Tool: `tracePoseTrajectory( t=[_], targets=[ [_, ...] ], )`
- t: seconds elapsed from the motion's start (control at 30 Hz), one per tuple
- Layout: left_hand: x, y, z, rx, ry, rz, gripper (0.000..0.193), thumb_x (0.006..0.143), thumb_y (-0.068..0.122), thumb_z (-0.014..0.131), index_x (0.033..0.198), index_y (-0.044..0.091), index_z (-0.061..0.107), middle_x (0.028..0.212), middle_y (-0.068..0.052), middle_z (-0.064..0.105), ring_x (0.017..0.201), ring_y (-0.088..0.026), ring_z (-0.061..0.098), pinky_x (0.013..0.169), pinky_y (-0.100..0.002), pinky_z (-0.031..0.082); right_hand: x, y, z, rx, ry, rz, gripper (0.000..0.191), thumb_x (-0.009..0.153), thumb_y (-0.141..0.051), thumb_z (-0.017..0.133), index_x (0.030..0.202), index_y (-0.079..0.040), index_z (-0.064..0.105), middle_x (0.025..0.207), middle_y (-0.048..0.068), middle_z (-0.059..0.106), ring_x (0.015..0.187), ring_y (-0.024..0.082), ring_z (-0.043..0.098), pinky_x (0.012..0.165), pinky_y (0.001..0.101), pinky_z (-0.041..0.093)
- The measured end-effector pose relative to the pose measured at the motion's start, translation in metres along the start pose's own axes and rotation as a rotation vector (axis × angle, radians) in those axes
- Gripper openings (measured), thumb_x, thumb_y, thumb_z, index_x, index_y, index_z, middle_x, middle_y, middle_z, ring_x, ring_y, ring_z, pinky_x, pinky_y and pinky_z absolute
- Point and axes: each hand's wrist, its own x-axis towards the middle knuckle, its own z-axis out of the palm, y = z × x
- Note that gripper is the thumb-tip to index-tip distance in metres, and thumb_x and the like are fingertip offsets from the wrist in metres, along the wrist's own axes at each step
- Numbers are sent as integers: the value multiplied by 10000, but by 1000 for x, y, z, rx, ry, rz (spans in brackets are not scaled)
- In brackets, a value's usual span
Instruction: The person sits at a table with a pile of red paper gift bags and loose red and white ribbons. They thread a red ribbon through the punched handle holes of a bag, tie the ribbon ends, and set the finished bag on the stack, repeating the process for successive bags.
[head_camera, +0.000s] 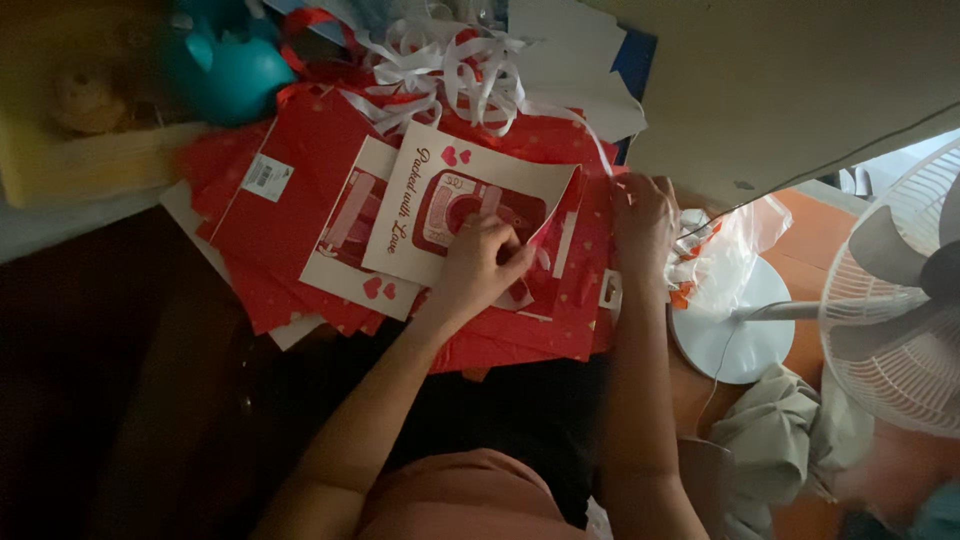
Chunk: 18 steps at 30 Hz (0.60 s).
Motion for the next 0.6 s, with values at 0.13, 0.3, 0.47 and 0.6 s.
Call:
tracePoseTrajectory(
  t=[0.13,0.3,0.47,0.6],
  targets=[
    [1,-2,-15,-104,-157,42,270,822,245,806,818,1,690,949,-150,662,978,-298,613,800,-431,525,-1,3,0,106,9,49,93,1003,-132,676,1018,-73,745,1034,123,711,895,255,702,794,403,541],
    [1,-1,-18,-130,-165,8,278,887,234,767,797,0,647,989,-145,656,972,-300,622,857,-445,511,-8,0,-22,345,172,30,149,975,-106,768,1045,-12,676,906,96,713,801,167,687,739,335,544],
    [4,-4,-3,-83,-85,-91,332,924,256,760,810,-16,608,868,-148,598,858,-293,598,819,-445,496,-38,-16,-39,731,130,90,167,985,12,612,1132,24,691,990,96,713,847,127,653,776,296,551],
    [17,-1,-2,-14,-11,-101,325,934,231,749,764,-5,605,850,-127,579,868,-293,583,781,-451,490,-53,-47,-32,904,-187,61,217,1019,7,594,1207,-3,702,1156,88,744,1087,146,711,996,307,576]
  ],
)
